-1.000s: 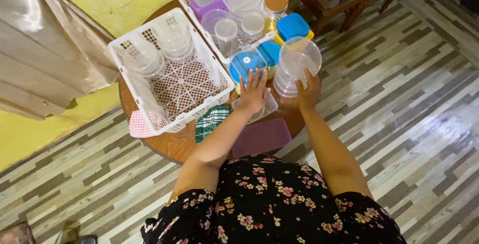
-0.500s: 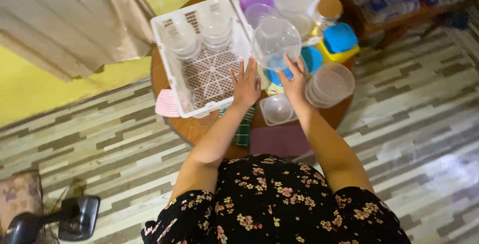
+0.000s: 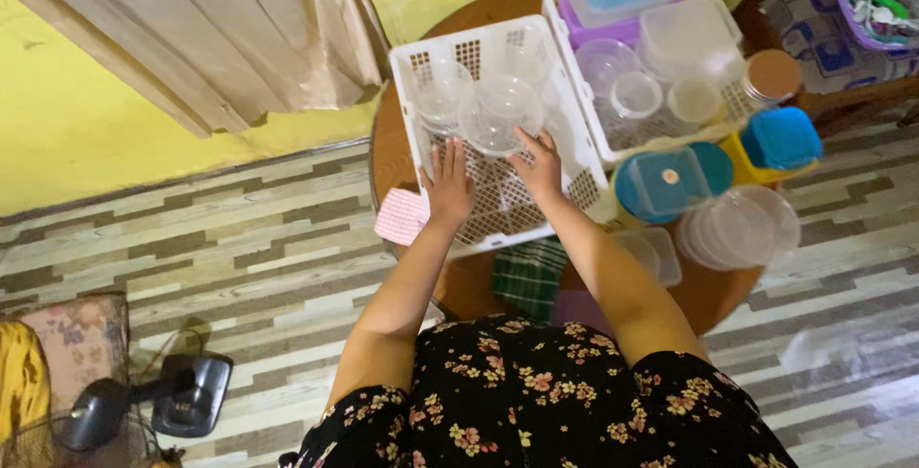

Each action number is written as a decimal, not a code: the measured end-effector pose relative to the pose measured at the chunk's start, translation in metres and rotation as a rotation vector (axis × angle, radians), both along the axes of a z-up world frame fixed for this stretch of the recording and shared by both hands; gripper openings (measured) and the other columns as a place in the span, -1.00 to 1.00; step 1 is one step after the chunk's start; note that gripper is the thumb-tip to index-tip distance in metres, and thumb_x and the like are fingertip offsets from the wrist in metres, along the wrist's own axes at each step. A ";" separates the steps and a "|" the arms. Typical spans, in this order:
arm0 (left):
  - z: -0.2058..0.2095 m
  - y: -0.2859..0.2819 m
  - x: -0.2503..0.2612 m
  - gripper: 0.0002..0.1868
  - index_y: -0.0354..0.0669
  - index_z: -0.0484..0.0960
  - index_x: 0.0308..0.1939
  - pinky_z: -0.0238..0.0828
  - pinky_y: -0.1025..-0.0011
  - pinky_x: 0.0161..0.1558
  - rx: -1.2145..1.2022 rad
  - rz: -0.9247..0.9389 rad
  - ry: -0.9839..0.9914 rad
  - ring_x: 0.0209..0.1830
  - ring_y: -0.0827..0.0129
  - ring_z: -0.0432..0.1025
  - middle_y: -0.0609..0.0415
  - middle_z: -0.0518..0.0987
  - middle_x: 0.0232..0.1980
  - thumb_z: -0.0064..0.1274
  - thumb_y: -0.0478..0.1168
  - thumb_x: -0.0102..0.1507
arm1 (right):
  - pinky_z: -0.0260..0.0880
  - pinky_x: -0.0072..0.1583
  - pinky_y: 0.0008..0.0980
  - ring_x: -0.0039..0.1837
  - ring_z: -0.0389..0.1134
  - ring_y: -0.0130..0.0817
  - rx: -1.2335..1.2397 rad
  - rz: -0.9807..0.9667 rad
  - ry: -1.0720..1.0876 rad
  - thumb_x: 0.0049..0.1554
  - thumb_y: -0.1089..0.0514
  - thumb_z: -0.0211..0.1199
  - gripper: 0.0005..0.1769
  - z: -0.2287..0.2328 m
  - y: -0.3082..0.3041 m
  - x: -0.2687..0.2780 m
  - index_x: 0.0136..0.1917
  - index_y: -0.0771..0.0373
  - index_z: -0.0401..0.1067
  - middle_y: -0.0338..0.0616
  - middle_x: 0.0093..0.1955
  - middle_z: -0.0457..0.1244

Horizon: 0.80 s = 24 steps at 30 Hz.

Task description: The person organizes plastic containers and lids on a table by moving them between a white basket and a clear tray.

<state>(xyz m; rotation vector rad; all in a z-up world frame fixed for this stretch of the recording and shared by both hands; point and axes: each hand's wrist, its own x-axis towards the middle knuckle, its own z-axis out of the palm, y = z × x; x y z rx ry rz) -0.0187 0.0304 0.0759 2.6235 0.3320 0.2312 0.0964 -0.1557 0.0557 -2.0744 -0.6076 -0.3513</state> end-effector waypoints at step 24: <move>-0.039 0.112 0.051 -0.19 -0.12 -0.09 0.62 -0.57 -0.30 0.52 0.090 -0.058 0.056 0.70 -0.04 -0.33 0.01 -0.09 0.69 -0.14 -0.13 0.34 | 0.13 0.50 -0.10 0.58 0.04 0.21 -0.085 0.009 0.180 0.07 0.20 0.40 -0.17 -0.076 0.164 0.090 0.56 -0.12 0.24 0.31 0.57 0.03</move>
